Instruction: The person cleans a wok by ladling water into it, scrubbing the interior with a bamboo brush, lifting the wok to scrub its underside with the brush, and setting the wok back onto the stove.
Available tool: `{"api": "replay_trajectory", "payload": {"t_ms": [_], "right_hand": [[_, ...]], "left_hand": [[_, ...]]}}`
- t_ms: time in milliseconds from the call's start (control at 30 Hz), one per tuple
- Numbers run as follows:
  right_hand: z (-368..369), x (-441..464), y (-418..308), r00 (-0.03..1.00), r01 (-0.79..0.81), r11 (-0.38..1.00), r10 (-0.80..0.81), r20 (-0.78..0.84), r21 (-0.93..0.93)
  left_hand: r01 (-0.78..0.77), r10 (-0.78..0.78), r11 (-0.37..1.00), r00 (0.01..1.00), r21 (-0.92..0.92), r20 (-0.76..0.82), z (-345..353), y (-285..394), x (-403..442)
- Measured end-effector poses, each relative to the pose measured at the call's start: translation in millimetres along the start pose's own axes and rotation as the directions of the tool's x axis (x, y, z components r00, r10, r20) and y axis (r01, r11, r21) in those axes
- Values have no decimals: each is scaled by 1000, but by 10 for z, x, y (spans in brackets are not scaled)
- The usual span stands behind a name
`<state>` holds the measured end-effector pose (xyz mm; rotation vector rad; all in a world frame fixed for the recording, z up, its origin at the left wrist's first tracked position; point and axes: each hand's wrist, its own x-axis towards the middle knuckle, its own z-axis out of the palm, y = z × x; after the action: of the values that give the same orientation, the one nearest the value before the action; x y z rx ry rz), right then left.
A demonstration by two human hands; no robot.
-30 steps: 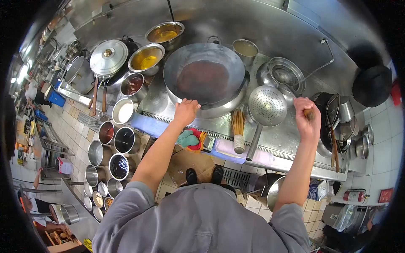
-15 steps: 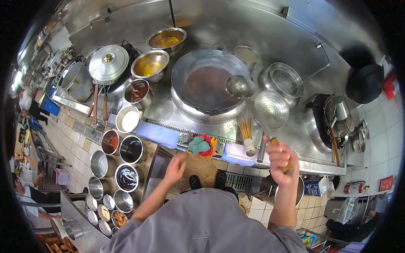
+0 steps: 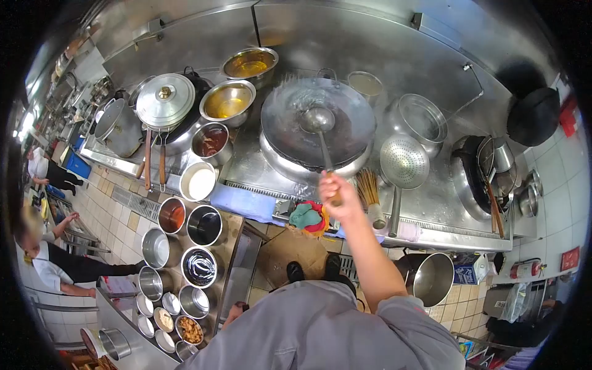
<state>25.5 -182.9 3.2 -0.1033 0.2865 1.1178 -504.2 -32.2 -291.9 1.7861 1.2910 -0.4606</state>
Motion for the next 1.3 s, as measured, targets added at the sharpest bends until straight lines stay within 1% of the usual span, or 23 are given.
{"api": "replay_trajectory", "payload": {"t_ms": [100, 233, 300, 333, 400, 433, 500, 533, 600, 633, 700, 767, 833, 900, 933, 967, 1000, 1033, 1100, 1133, 1200, 1233, 1300], "right_hand": [[184, -4, 378, 993, 46, 997, -52, -102, -64], [561, 95, -7, 985, -122, 992, 119, -126, -16], [683, 173, -257, 970, -133, 962, 78, -228, -239], [705, 125, -340, 971, -131, 962, 76, -225, -239], [764, 6, -514, 961, -65, 672, -158, -229, -737], [766, -95, -591, 961, -57, 672, -163, -223, -738], [714, -399, -783, 933, 63, 507, -337, -130, -860], [718, -595, -1061, 918, 95, 496, -379, -117, -863], [594, -847, -1439, 759, 107, 164, -651, -25, -981], [450, -844, -1690, 742, 115, 165, -670, -26, -980], [193, -664, -2230, 362, -396, -608, -792, 492, -688], [311, -580, -2557, 304, -642, -467, -883, 357, -608], [45, -388, -3223, 298, -684, -449, -892, 341, -576], [-358, -117, -4100, 496, -561, -310, -868, -13, -768], [-325, -158, -4272, 580, -200, 159, -776, -247, -967], [-235, -228, -4341, 720, 139, 643, -588, -369, -753], [-104, -279, -4328, 759, 363, 793, -556, -338, -489], [34, -373, -4287, 787, 522, 839, -542, -295, -150], [271, -627, -4042, 830, 537, 843, -521, -199, 34], [227, -663, -4122, 842, 526, 848, -511, -171, 57], [345, -831, -3894, 845, 532, 842, -522, -120, 87], [478, -945, -3740, 842, 539, 834, -536, -62, 115], [829, -1180, -3265, 864, 493, 859, -502, 32, 140]], "left_hand": [[-256, 256, 965, 967, -54, -9, 53, -98, 220], [-99, 98, 990, 995, -104, -19, 65, 280, 141], [-440, 440, 898, 898, -14, -33, 196, 72, 367], [-443, 442, 896, 896, -12, -34, 219, 65, 384], [-473, 479, 868, 878, -155, 6, 218, 123, 388], [-479, 486, 864, 874, -151, 6, 196, 241, 345], [-142, 142, 990, 990, 16, 8, 156, 535, 167], [-143, 144, 989, 989, -32, 40, 161, 696, 91], [-196, 199, 979, 979, -52, 50, 216, 599, -126], [-263, 263, 965, 964, -23, 34, 269, 532, -192], [-161, 185, 903, 983, -397, 21, 509, 92, -27], [-105, 136, 819, 991, -564, 13, 568, -97, -12], [-290, 295, 942, 956, -169, 1, 546, -174, -150], [-182, 184, 982, 983, -57, 29, 397, 23, -390], [-127, 127, 992, 991, 1, 42, 297, 174, -549], [-112, 112, 994, 993, -2, 37, 275, 277, -554], [-45, 48, 998, 998, -50, 42, 292, 286, -396], [20, -14, 995, 998, -96, 53, 290, 281, -307], [-235, 254, 959, 960, 156, -114, 201, 797, -333], [-219, 225, 974, 960, 52, -166, 64, 1368, -523], [-443, 483, 863, 864, 241, -142, -99, 1992, -366], [-601, 689, 720, 680, 346, -252, -128, 2330, -284], [-732, 815, 580, 517, 357, -264, -321, 3130, -261]]}}
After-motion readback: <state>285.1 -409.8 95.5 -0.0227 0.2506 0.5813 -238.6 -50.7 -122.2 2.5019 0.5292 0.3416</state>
